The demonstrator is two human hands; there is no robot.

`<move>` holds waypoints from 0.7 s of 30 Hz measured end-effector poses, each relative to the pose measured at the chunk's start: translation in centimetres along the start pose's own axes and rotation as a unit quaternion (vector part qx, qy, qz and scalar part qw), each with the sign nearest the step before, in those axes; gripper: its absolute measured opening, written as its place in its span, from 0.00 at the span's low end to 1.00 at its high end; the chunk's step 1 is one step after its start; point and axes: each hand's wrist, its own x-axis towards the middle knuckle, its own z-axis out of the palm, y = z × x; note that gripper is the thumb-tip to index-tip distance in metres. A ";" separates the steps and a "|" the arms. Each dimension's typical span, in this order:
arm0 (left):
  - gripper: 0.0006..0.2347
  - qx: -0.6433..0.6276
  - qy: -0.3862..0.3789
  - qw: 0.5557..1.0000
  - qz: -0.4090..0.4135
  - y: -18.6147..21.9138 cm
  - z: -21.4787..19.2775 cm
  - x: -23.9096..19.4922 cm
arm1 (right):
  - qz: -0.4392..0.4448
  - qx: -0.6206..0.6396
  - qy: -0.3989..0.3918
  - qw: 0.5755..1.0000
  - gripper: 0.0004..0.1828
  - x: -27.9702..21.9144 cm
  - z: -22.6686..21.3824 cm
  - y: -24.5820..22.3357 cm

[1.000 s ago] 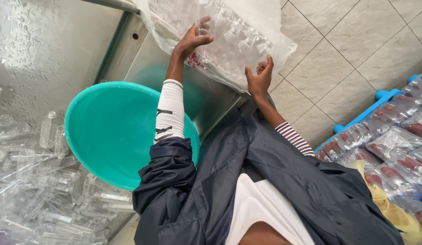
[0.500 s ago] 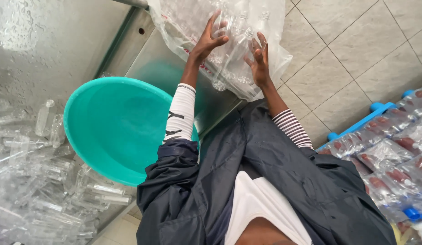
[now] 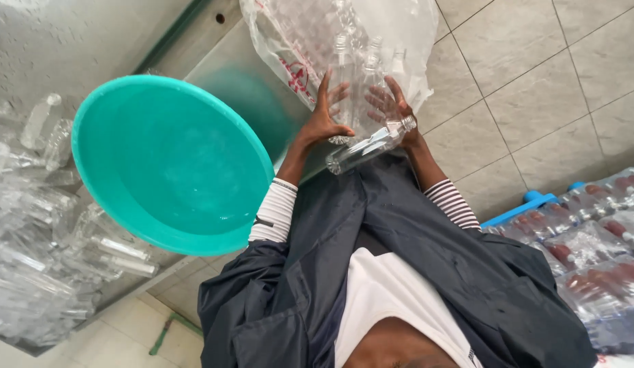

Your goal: The person opens a plastic bag containing clear plastic bottles and pours them into a teal basin of water. They repeatedly pick up bottles, agitate them in the water, and place them on a metal counter. The process is repeated with a second bag of bottles.

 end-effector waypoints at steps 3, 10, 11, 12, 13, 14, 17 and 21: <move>0.75 0.052 0.021 0.997 0.054 3.6 2.4 -1.6 | 0.028 -0.027 -0.041 0.998 0.60 0.8 0.6 -2.4; 0.63 0.141 0.067 0.976 0.151 5.7 4.4 -2.3 | -0.017 0.134 -0.170 0.976 0.50 2.6 4.0 -3.8; 0.63 0.136 0.089 0.974 0.156 5.8 4.9 -2.9 | 0.004 0.130 -0.179 0.975 0.50 2.4 5.4 -4.3; 0.61 0.155 0.107 0.966 0.175 5.9 5.4 -3.6 | 0.005 0.097 -0.196 0.976 0.53 2.2 7.0 -4.7; 0.60 0.181 0.123 0.956 0.197 6.6 4.9 -3.8 | -0.002 0.065 -0.221 0.973 0.56 3.2 8.9 -5.0; 0.60 0.186 0.141 0.951 0.205 6.8 5.5 -5.4 | 0.010 0.062 -0.237 0.969 0.56 2.5 10.2 -4.7; 0.59 0.208 0.221 0.922 0.242 6.9 6.9 -10.1 | 0.057 0.104 -0.239 0.964 0.55 1.5 14.1 -2.9; 0.61 0.299 0.330 0.839 0.313 8.5 10.3 -15.4 | 0.070 0.058 -0.285 0.954 0.55 -0.3 18.8 -1.6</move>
